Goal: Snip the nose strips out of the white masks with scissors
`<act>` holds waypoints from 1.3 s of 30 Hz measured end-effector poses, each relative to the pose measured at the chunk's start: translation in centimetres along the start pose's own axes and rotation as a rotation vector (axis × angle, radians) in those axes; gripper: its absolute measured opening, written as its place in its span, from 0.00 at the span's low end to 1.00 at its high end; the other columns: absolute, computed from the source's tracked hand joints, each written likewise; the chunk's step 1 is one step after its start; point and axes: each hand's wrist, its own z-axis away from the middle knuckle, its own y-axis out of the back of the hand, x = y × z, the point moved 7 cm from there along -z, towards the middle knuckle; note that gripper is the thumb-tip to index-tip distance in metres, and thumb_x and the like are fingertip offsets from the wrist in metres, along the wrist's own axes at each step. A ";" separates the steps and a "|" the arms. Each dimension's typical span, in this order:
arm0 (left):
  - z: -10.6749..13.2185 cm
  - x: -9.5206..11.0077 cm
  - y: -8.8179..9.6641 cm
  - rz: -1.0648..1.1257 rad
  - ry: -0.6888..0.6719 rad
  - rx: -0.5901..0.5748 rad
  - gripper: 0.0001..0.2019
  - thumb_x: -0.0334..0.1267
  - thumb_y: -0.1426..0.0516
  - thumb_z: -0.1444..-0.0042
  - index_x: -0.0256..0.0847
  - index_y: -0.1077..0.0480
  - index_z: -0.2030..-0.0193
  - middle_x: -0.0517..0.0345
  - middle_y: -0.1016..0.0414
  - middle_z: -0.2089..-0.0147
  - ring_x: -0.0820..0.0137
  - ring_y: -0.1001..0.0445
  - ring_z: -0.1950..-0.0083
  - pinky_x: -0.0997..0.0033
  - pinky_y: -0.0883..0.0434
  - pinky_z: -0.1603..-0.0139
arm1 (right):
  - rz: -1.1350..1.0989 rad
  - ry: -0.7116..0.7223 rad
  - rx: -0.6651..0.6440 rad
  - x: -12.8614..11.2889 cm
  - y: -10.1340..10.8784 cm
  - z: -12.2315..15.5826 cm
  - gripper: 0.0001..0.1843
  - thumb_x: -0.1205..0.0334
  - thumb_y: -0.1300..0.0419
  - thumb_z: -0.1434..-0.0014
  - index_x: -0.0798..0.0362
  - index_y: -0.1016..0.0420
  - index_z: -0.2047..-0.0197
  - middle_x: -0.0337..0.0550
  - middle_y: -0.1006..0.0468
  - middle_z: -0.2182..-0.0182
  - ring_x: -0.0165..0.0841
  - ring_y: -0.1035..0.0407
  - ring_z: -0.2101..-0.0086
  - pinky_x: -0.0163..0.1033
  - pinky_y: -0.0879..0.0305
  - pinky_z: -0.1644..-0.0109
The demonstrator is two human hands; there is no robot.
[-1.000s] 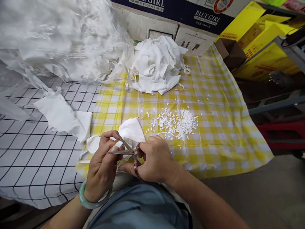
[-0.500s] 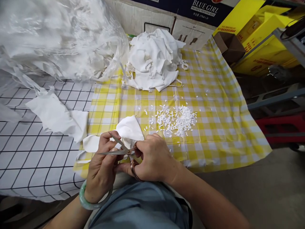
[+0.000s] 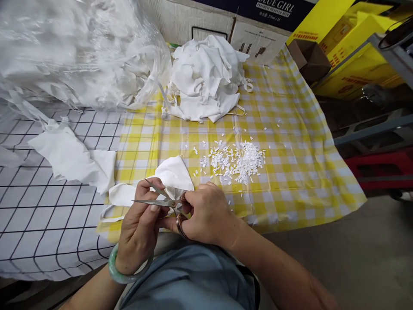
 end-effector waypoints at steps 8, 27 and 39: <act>-1.5 -0.4 -3.1 0.001 0.090 -0.139 0.14 0.40 0.53 0.31 0.42 0.32 0.66 0.49 0.38 0.55 0.59 0.38 0.48 0.59 0.34 0.46 | -0.025 -0.133 0.056 2.9 1.0 2.0 0.23 0.47 0.33 0.49 0.52 0.35 0.82 0.38 0.30 0.83 0.29 0.38 0.78 0.35 0.47 0.70; -1.4 0.7 6.9 -0.790 -0.036 -0.044 0.10 0.38 0.48 0.35 0.40 0.34 0.68 0.49 0.32 0.53 0.61 0.30 0.49 0.61 0.31 0.47 | -0.161 0.074 0.113 4.6 2.0 0.1 0.32 0.52 0.28 0.51 0.53 0.36 0.48 0.58 0.30 0.43 0.48 0.37 0.42 0.52 0.40 0.37; -12.1 7.7 5.0 -0.658 -0.293 0.003 0.04 0.29 0.44 0.43 0.40 0.30 0.66 0.60 0.30 0.69 0.71 0.30 0.68 0.71 0.28 0.66 | -0.450 0.113 0.232 -0.9 6.9 -11.6 0.08 0.67 0.38 0.48 0.51 0.33 0.65 0.38 0.27 0.67 0.31 0.31 0.68 0.35 0.34 0.64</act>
